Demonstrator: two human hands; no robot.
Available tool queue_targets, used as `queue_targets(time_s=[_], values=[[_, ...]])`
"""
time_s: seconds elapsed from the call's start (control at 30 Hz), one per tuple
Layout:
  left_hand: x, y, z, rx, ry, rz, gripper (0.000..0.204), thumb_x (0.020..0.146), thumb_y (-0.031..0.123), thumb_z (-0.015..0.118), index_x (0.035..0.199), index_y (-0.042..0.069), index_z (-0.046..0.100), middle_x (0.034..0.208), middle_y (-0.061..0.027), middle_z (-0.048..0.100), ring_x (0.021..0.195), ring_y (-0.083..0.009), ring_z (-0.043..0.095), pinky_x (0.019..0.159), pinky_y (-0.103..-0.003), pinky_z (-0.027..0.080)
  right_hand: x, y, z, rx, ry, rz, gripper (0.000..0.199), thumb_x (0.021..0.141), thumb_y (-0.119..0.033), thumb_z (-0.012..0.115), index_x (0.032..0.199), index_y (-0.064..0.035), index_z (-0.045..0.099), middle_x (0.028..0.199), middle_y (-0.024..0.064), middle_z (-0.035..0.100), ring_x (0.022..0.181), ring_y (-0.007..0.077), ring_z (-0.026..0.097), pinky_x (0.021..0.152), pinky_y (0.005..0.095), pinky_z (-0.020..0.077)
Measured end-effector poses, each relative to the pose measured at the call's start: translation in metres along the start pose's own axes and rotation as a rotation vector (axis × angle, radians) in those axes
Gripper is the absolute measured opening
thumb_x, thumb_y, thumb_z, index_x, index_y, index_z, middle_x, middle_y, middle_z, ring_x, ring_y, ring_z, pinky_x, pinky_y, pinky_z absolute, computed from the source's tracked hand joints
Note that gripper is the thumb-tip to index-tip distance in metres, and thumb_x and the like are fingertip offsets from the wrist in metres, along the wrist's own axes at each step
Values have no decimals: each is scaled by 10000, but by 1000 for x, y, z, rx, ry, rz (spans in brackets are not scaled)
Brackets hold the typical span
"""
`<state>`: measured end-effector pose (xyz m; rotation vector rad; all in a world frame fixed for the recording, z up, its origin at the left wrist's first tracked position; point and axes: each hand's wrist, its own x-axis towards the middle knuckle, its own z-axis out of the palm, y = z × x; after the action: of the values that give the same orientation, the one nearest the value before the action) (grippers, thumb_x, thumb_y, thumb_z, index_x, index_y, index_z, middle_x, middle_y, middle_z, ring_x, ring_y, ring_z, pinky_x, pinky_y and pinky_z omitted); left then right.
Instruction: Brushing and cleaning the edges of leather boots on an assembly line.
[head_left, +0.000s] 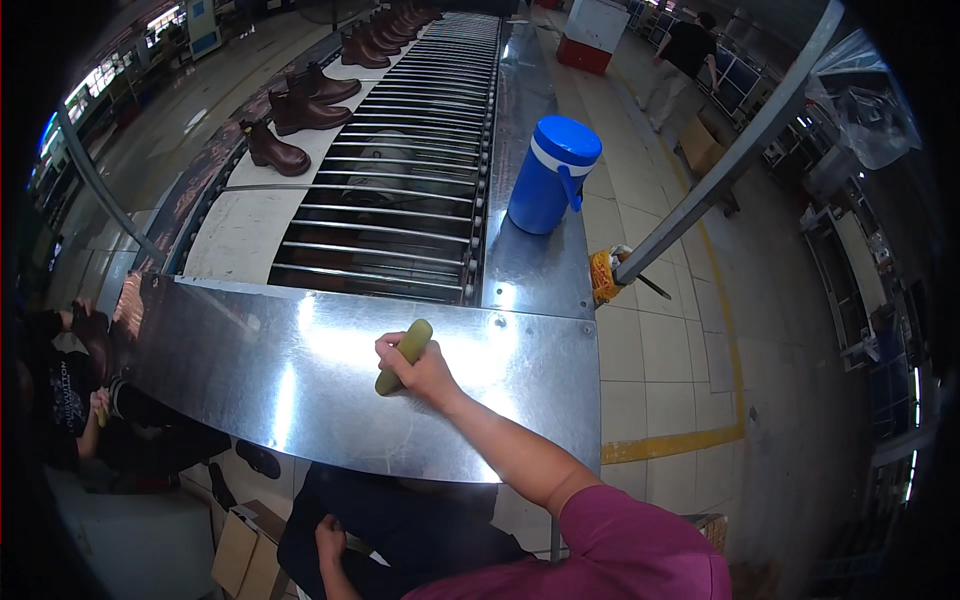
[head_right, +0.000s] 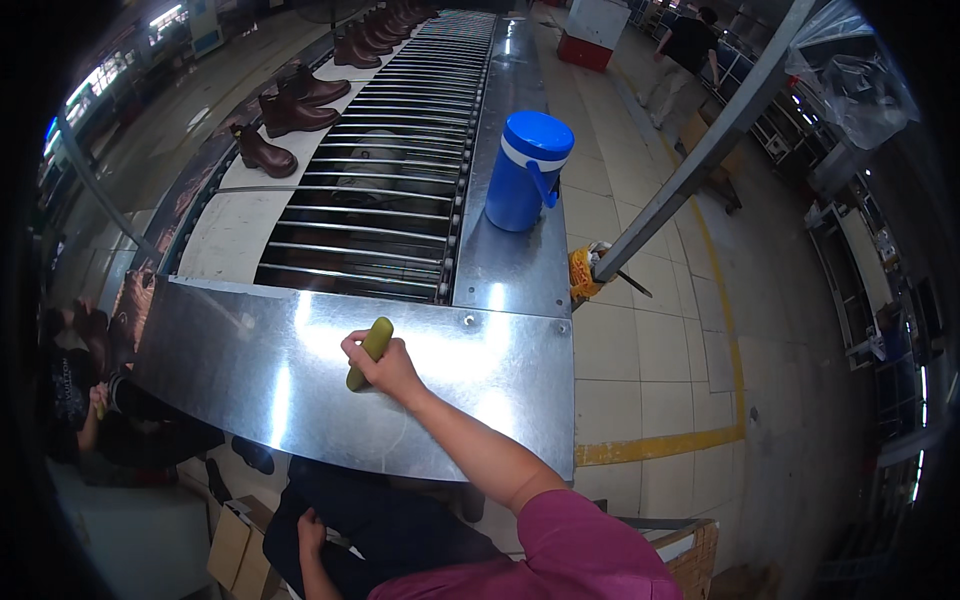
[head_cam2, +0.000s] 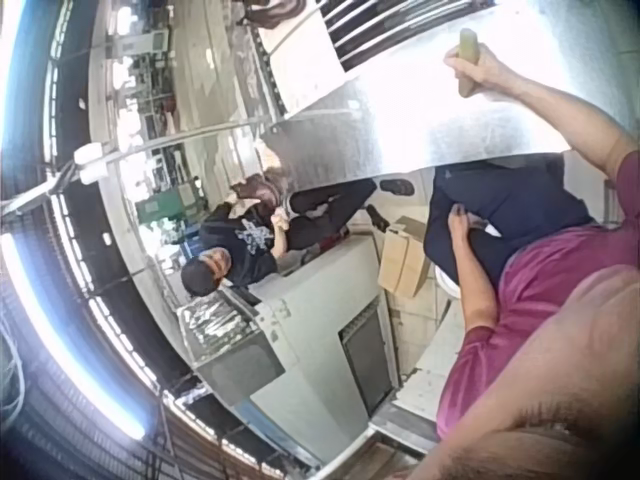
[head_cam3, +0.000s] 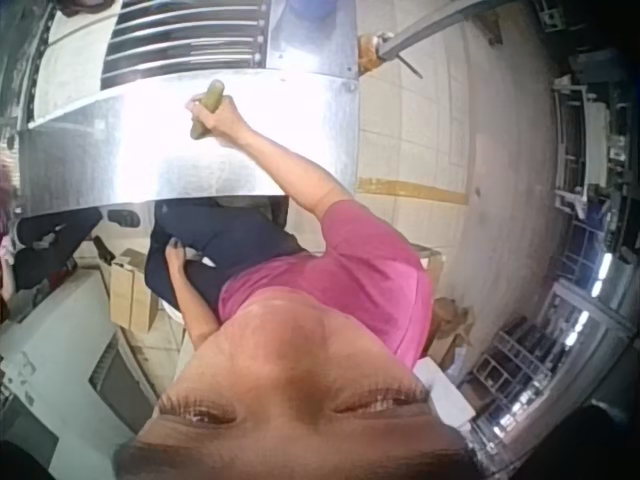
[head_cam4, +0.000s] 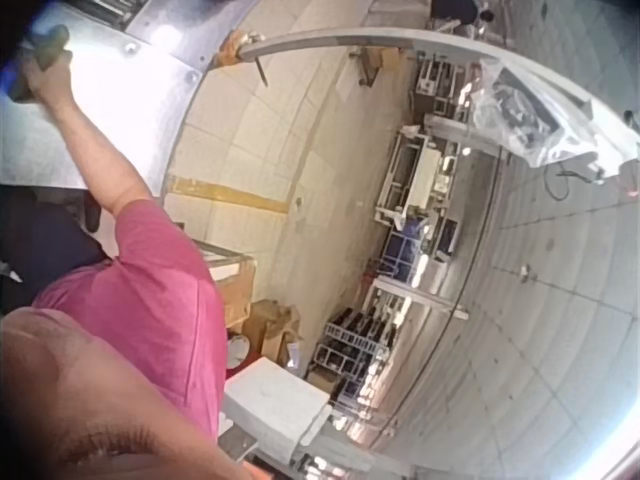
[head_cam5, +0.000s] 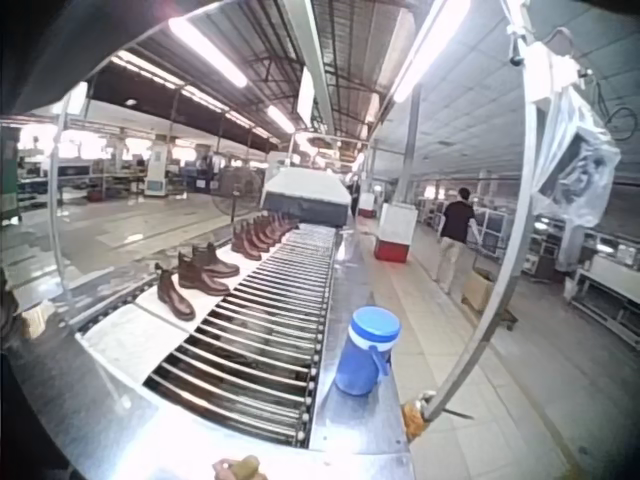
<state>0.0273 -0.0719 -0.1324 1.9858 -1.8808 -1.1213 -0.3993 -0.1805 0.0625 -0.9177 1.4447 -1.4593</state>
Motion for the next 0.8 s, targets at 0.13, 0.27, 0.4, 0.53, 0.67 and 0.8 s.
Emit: queue_targets(time_s=[0.13,0.27,0.4,0.53,0.67,0.8], values=[[4,-7,3,-56,-36,1,156,900,17,531,980,-47,648,922,-260,697,958,-399,716,815,-433,522,1,4,-1,6,4,-15,417,950,-346,735,1146,20,703,894,101,734,870,168,711,803,316,559],[5,-1,7,-46,-35,-15,168,897,16,527,990,-45,653,929,-256,703,966,-391,719,826,-429,524,1,6,-5,-9,19,-16,411,951,-347,735,1136,19,707,887,94,731,863,164,710,798,315,559],[7,-12,1,-43,-64,-25,184,897,19,528,1008,-42,661,948,-251,712,979,-379,722,837,-430,524,2,3,3,6,4,-25,415,950,-351,738,1132,21,708,894,96,734,864,166,712,794,316,559],[5,-3,3,-31,-50,-27,190,895,20,531,1015,-41,665,964,-258,711,994,-385,720,845,-433,524,1,4,-1,-8,11,-14,417,949,-353,740,1129,21,709,893,99,736,862,167,712,792,316,560],[5,3,2,-21,-33,-22,197,898,20,533,1029,-36,668,973,-262,710,1010,-398,716,853,-429,524,2,7,-3,-10,23,-26,414,949,-352,740,1126,21,713,883,98,737,864,168,715,796,314,560],[6,0,2,20,-26,-20,192,904,29,541,1030,-35,672,974,-267,709,1012,-403,715,850,-430,526,3,7,-2,-16,15,-27,412,950,-352,738,1129,19,714,877,96,738,866,163,713,796,310,557]])
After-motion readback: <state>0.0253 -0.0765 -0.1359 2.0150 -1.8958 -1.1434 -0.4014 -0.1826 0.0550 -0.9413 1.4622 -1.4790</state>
